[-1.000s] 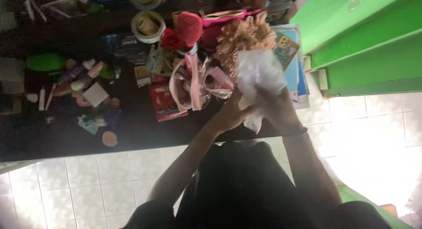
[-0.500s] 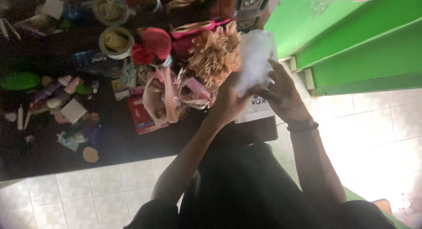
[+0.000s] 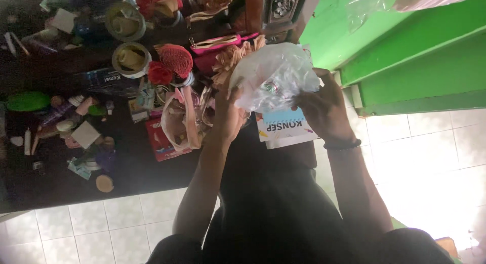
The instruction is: The recorder organizes and rearranges various personal items, including cosmetics, a phone, and adhesive tape, on a table.
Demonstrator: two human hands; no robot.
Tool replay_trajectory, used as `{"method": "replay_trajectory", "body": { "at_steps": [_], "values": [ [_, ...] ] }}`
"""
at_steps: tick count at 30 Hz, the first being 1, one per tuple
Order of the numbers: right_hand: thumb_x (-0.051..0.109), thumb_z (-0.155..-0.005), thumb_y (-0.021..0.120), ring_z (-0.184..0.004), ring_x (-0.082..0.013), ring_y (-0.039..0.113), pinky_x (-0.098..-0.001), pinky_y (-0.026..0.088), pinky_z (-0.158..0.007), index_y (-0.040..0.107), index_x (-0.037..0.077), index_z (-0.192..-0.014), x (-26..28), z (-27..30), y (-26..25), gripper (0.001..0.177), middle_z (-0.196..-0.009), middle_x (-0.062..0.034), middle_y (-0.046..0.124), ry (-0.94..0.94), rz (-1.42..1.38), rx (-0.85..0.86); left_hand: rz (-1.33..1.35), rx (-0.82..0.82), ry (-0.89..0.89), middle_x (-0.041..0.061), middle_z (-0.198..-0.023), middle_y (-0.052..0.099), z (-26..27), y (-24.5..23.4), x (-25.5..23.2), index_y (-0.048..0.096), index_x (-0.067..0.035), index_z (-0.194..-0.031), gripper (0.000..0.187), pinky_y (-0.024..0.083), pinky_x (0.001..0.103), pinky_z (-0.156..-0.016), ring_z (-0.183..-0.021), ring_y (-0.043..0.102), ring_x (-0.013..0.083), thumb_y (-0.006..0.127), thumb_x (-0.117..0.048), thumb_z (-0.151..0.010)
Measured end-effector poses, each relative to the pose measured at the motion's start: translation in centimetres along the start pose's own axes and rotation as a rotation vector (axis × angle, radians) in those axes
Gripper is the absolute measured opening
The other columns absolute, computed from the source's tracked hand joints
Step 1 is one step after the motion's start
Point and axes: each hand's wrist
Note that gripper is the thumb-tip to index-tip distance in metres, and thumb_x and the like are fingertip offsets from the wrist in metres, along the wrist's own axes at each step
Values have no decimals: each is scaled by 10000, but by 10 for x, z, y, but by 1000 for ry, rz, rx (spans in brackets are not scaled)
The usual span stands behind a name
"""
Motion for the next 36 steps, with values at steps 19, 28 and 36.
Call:
{"method": "replay_trajectory", "body": {
  "at_steps": [19,28,36],
  "values": [
    [-36,-1054,618,-1055,-149,658,-294,542,-958,567,-56,-1257,0,14,14,211,-1147,-106,688,414,-730,-253,-1208,86,586,202,-1588,424,16,-35,45,411,-52,-1475,442,316,442,-1274,-1491,382,308,566,-168,-1078],
    [-18,-1051,552,-1066,-190,651,-320,549,-929,457,10,-1339,-4,25,17,304,-1197,-177,669,520,-845,-304,-397,31,4,181,-1402,568,22,1,60,416,-4,-1512,598,524,429,-1065,-1251,600,246,616,-244,-1002],
    [-40,-829,789,-1238,-276,533,-394,488,-980,418,15,-1448,7,30,21,724,-1347,-209,512,384,-206,40,-1487,53,785,343,-1396,458,33,-64,131,325,100,-1464,873,373,529,-1095,-1280,476,486,744,-424,-906]
  ]
}}
Point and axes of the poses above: each hand's wrist, its own z-axis away from the middle knuckle, its own y-axis out of the palm, x = y × z
